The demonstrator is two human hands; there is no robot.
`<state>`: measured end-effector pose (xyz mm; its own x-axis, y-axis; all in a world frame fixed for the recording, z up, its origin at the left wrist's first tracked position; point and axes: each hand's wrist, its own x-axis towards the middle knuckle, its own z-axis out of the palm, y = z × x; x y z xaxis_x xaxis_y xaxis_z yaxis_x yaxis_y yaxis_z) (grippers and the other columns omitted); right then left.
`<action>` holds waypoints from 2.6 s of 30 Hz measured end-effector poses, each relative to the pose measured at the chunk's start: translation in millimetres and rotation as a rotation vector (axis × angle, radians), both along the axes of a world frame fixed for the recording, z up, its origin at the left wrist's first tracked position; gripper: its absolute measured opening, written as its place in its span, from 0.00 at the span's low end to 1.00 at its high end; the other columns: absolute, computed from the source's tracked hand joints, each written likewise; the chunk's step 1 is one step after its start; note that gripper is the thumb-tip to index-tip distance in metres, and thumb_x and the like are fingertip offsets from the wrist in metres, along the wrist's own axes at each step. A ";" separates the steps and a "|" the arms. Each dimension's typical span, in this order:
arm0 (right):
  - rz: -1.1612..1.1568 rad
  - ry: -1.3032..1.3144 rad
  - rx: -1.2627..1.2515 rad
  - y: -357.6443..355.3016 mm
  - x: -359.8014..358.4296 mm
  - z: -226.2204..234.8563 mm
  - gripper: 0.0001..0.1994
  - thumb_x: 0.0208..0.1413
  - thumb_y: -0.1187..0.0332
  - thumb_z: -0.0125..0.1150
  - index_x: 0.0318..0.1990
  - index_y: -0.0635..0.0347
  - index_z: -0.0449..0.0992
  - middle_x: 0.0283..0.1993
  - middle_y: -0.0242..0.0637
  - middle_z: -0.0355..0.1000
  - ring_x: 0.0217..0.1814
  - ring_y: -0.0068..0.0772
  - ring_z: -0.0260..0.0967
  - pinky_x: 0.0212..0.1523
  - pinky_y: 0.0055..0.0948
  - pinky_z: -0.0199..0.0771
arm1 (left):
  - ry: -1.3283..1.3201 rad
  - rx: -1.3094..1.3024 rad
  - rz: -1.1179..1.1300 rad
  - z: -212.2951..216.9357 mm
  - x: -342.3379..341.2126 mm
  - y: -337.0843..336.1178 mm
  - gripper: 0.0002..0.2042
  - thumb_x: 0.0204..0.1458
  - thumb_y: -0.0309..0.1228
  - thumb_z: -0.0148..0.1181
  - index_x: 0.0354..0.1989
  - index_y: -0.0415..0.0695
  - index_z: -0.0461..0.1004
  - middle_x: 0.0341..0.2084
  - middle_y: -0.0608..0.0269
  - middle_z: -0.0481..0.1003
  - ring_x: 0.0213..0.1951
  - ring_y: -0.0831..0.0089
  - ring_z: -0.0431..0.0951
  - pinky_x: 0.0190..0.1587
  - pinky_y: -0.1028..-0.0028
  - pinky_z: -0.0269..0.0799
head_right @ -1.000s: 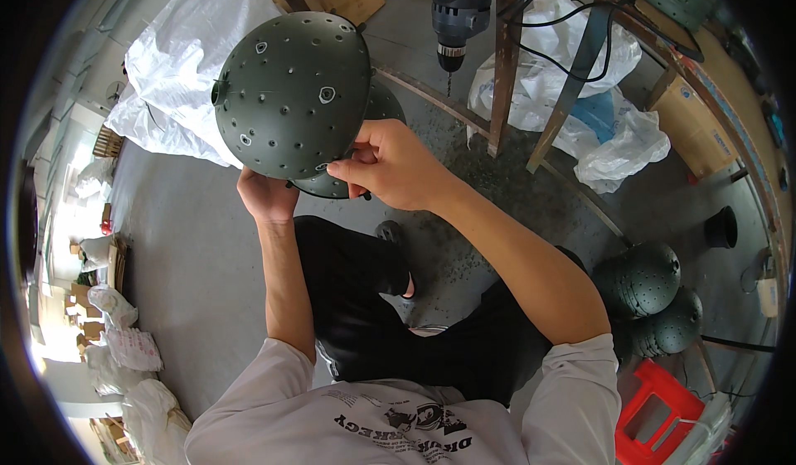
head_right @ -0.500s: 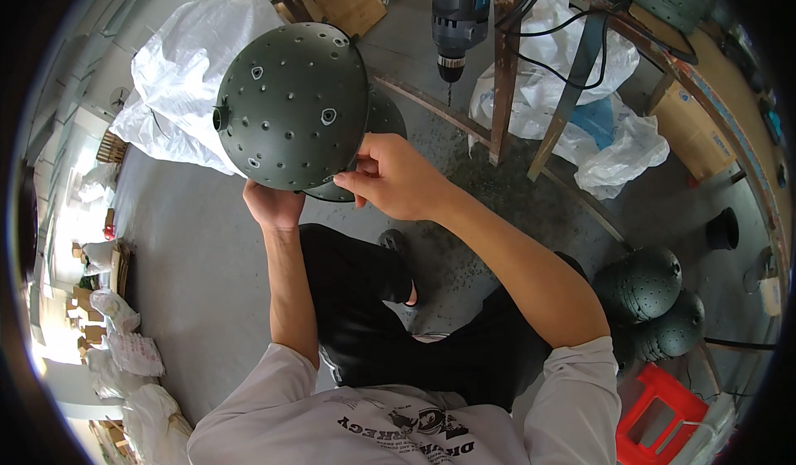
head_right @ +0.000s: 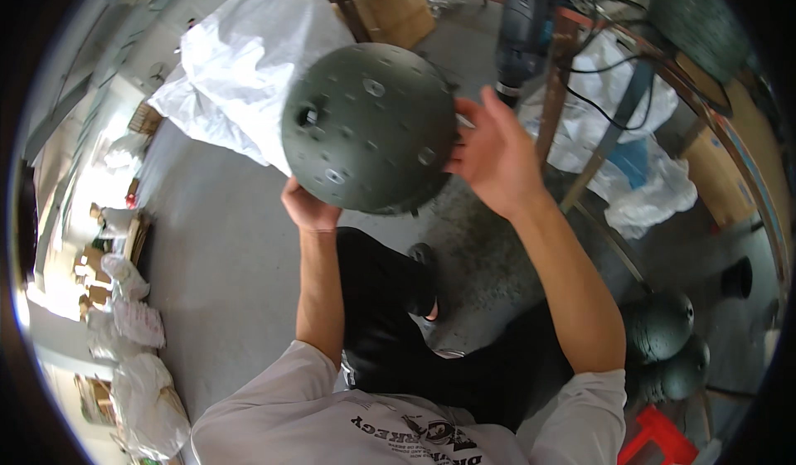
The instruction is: Joining and inspecting green plastic hemispheres and using an electric drill for assembly in a manufacturing setting.
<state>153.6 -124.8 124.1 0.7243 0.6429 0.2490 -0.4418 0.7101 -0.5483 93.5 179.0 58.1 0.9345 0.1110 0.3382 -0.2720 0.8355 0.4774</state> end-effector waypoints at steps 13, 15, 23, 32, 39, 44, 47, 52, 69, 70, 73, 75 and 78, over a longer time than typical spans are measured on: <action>-0.196 -0.156 -0.140 9.3 -16.6 13.4 0.12 0.67 0.61 0.53 0.45 0.59 0.76 0.43 0.29 0.77 0.44 0.22 0.74 0.46 0.25 0.72 | 0.133 0.223 0.113 -6.4 6.9 -12.0 0.22 0.65 0.39 0.40 0.62 0.37 0.65 0.54 0.52 0.73 0.51 0.60 0.77 0.51 0.63 0.77; -0.198 -0.305 -0.231 11.4 -21.6 15.9 0.12 0.67 0.61 0.53 0.43 0.59 0.76 0.36 0.25 0.75 0.36 0.15 0.72 0.39 0.20 0.73 | 0.137 0.238 0.131 -6.4 8.7 -13.4 0.22 0.65 0.39 0.40 0.62 0.37 0.65 0.54 0.52 0.73 0.51 0.60 0.77 0.51 0.64 0.77; -0.267 -0.307 -0.274 10.0 -26.8 17.5 0.11 0.67 0.62 0.54 0.44 0.60 0.76 0.39 0.25 0.75 0.39 0.14 0.71 0.41 0.20 0.72 | 0.140 0.349 0.341 -8.5 10.1 -17.5 0.22 0.66 0.39 0.39 0.62 0.38 0.65 0.53 0.53 0.74 0.50 0.61 0.77 0.51 0.65 0.77; -0.179 -0.034 -0.241 -10.9 4.2 -15.7 0.12 0.64 0.67 0.54 0.51 0.59 0.74 0.45 0.27 0.75 0.47 0.23 0.71 0.51 0.29 0.67 | 0.149 0.418 0.576 11.7 4.4 -32.8 0.21 0.67 0.40 0.38 0.57 0.38 0.70 0.46 0.55 0.76 0.44 0.68 0.79 0.47 0.70 0.76; -0.287 -0.019 -0.223 -11.2 11.2 -31.8 0.14 0.65 0.70 0.47 0.54 0.63 0.72 0.47 0.34 0.75 0.51 0.28 0.71 0.55 0.30 0.67 | 0.110 0.823 0.670 18.9 1.5 -30.4 0.20 0.67 0.43 0.43 0.28 0.42 0.71 0.22 0.75 0.66 0.27 0.85 0.60 0.31 0.81 0.55; -0.252 -0.027 -0.198 -21.6 11.8 -31.6 0.15 0.63 0.71 0.46 0.54 0.66 0.72 0.48 0.38 0.75 0.51 0.31 0.73 0.55 0.30 0.70 | 0.126 0.907 0.623 19.4 0.3 -33.4 0.23 0.68 0.46 0.40 0.27 0.41 0.71 0.22 0.72 0.67 0.28 0.83 0.62 0.33 0.79 0.56; -0.307 -0.011 -0.231 -25.1 12.2 -33.9 0.15 0.62 0.72 0.45 0.53 0.67 0.71 0.47 0.39 0.76 0.49 0.31 0.74 0.53 0.29 0.72 | 0.119 0.992 0.588 28.0 -3.5 -38.5 0.25 0.68 0.46 0.38 0.27 0.41 0.72 0.22 0.71 0.68 0.27 0.82 0.63 0.32 0.79 0.57; -0.350 -0.067 -0.398 -25.2 16.8 -40.4 0.15 0.62 0.72 0.45 0.53 0.68 0.72 0.46 0.39 0.76 0.48 0.29 0.74 0.51 0.26 0.72 | 0.135 1.067 0.397 31.3 -7.1 -41.6 0.28 0.68 0.48 0.37 0.27 0.39 0.74 0.19 0.70 0.70 0.24 0.83 0.65 0.28 0.78 0.58; -0.382 -0.129 -0.595 -8.1 22.7 -53.1 0.14 0.62 0.71 0.45 0.49 0.66 0.75 0.42 0.34 0.75 0.44 0.23 0.72 0.48 0.21 0.69 | 0.204 0.976 0.133 36.9 -24.0 -54.5 0.19 0.66 0.40 0.46 0.33 0.35 0.74 0.23 0.73 0.71 0.28 0.85 0.65 0.31 0.78 0.62; -0.377 -0.131 -0.601 -8.6 24.1 -54.2 0.14 0.62 0.71 0.45 0.48 0.66 0.75 0.42 0.33 0.75 0.44 0.23 0.72 0.48 0.21 0.69 | 0.141 1.004 0.104 35.2 -21.8 -51.8 0.17 0.65 0.38 0.47 0.33 0.36 0.73 0.23 0.74 0.70 0.27 0.86 0.65 0.31 0.78 0.61; -0.420 -0.138 -0.642 -5.5 24.1 -56.5 0.13 0.63 0.71 0.45 0.48 0.65 0.75 0.42 0.33 0.75 0.44 0.22 0.72 0.48 0.21 0.69 | 0.128 1.034 0.032 30.0 -20.6 -48.4 0.14 0.63 0.35 0.49 0.34 0.36 0.74 0.24 0.73 0.72 0.28 0.86 0.67 0.32 0.81 0.62; -0.425 -0.141 -0.678 -5.8 24.0 -56.6 0.14 0.64 0.69 0.45 0.48 0.64 0.75 0.42 0.34 0.75 0.44 0.23 0.71 0.48 0.21 0.69 | 0.176 1.035 -0.014 33.0 -21.3 -51.6 0.13 0.62 0.34 0.49 0.37 0.36 0.74 0.25 0.72 0.74 0.29 0.86 0.70 0.34 0.83 0.64; -0.471 -0.171 -0.749 -2.3 25.3 -56.5 0.15 0.65 0.64 0.46 0.49 0.62 0.76 0.44 0.34 0.75 0.46 0.24 0.71 0.49 0.22 0.68 | 0.251 0.860 -0.003 36.0 -21.7 -56.4 0.12 0.64 0.33 0.51 0.34 0.38 0.74 0.23 0.76 0.71 0.26 0.89 0.66 0.28 0.82 0.61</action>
<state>178.9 -127.1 67.6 0.9454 0.3257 0.0125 -0.0654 0.2272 -0.9717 71.8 122.6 94.1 0.9921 -0.0894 0.0885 -0.0732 0.1621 0.9841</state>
